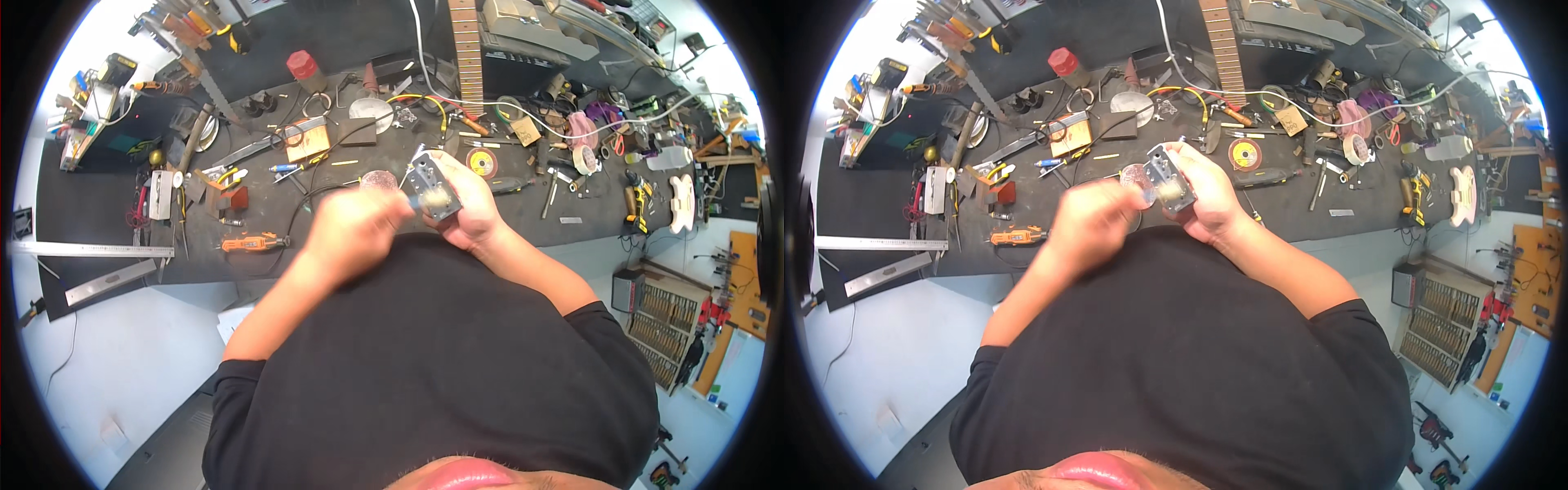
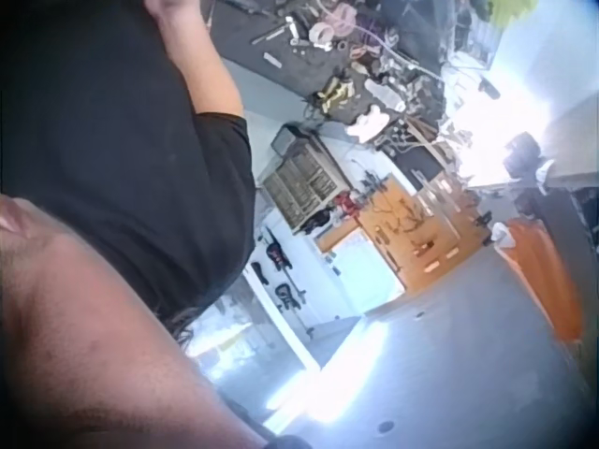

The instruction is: The person uses a rotary tool to polish the metal cover of a guitar pickup, wipes it with a cloth, and then uses a screwdriver to adjust the pole pieces on the pickup.

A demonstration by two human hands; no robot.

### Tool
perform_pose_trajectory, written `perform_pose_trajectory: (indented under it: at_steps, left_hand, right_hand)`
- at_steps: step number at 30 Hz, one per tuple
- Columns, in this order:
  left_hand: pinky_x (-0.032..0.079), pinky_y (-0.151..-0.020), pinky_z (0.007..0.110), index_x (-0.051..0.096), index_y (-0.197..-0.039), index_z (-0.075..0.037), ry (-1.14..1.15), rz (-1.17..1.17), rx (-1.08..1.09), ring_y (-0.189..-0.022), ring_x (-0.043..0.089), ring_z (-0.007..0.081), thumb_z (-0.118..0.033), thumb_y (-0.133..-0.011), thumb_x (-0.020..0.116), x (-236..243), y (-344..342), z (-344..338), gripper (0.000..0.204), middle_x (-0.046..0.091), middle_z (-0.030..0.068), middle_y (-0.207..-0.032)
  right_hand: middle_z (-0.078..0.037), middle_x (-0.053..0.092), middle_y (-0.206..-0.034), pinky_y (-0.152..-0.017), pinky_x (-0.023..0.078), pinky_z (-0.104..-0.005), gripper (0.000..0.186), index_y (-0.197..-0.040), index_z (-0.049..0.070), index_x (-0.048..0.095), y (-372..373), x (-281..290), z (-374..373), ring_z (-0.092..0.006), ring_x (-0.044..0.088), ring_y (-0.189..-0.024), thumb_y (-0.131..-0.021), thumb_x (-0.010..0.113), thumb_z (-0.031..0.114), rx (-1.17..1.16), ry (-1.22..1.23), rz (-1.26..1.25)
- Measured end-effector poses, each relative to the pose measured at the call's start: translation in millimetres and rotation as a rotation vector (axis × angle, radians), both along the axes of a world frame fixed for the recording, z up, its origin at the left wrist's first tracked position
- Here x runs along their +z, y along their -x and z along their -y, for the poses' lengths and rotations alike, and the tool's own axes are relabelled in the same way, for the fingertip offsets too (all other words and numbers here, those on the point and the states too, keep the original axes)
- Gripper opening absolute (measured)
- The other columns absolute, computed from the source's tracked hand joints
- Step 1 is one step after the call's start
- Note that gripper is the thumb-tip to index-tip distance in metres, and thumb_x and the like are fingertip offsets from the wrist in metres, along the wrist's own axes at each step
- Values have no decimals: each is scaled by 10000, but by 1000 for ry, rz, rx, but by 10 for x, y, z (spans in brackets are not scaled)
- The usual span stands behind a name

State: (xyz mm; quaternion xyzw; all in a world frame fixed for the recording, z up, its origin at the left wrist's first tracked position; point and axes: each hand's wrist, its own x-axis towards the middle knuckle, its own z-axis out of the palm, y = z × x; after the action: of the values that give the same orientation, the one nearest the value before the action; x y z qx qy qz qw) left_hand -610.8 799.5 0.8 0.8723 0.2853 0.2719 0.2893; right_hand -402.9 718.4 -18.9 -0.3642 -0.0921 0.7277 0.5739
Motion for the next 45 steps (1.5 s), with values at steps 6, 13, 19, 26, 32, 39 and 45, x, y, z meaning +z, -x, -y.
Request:
perform_pose_trajectory:
  at_steps: [6, 13, 19, 26, 32, 39, 45]
  left_hand:
    - [599, -718, 402, 745, -930, -28, -46, 13, -110, -778, 733, 342, -12, -846, 774, 109, -45, 116, 90, 740, 137, -853]
    - [574, -671, 415, 752, -957, -36, -65, -85, -201, -758, 727, 330, -87, -869, 783, 219, -68, 208, 106, 729, 151, -836]
    - [575, -672, 410, 740, -905, -41, -65, -92, -172, -743, 715, 338, -54, -863, 761, 298, -61, 216, 49, 720, 142, -818]
    - [583, -706, 394, 740, -919, -33, -42, -130, -55, -788, 731, 323, -44, -868, 754, 269, 23, -28, 54, 737, 128, -855]
    - [601, -714, 390, 720, -888, -38, -60, 5, -170, -770, 734, 315, 24, -851, 710, 220, -38, 191, 74, 741, 115, -848]
    - [601, -704, 395, 742, -904, -53, -21, -75, 59, -775, 742, 309, 35, -790, 742, 173, 20, -88, 144, 751, 125, -858]
    - [601, -725, 394, 739, -929, -14, 106, -82, 85, -789, 744, 321, 24, -848, 737, 68, 74, 37, 90, 749, 140, -855]
  right_hand:
    - [8, 692, -974, -497, 394, -228, 218, -1220, 131, 602, 6, 24, 11, -49, 598, -690, -1123, 498, 296, -10, -60, -2]
    - [-20, 715, -1021, -527, 469, -252, 242, -1244, 114, 601, 12, 28, 46, -82, 671, -788, -1122, 501, 297, -10, -43, 62]
    - [-37, 719, -1058, -547, 485, -249, 247, -1266, 103, 598, -32, 16, 64, -92, 679, -813, -1126, 500, 282, 64, -71, -55]
    - [-45, 721, -1060, -540, 481, -251, 257, -1272, 102, 598, -61, -4, 67, -94, 679, -807, -1128, 495, 287, 77, -94, -94]
    - [-85, 721, -1102, -630, 553, -272, 301, -1299, 46, 590, -51, 0, 68, -154, 713, -881, -1124, 496, 272, 86, -176, -273]
    - [-17, 706, -1028, -484, 420, -248, 271, -1270, 110, 621, -38, -45, 131, -92, 652, -759, -1119, 505, 302, 67, -85, -153]
    - [2, 689, -948, -442, 358, -236, 256, -1226, 128, 636, 72, -80, 136, -76, 589, -646, -1110, 510, 319, 66, 46, -42]
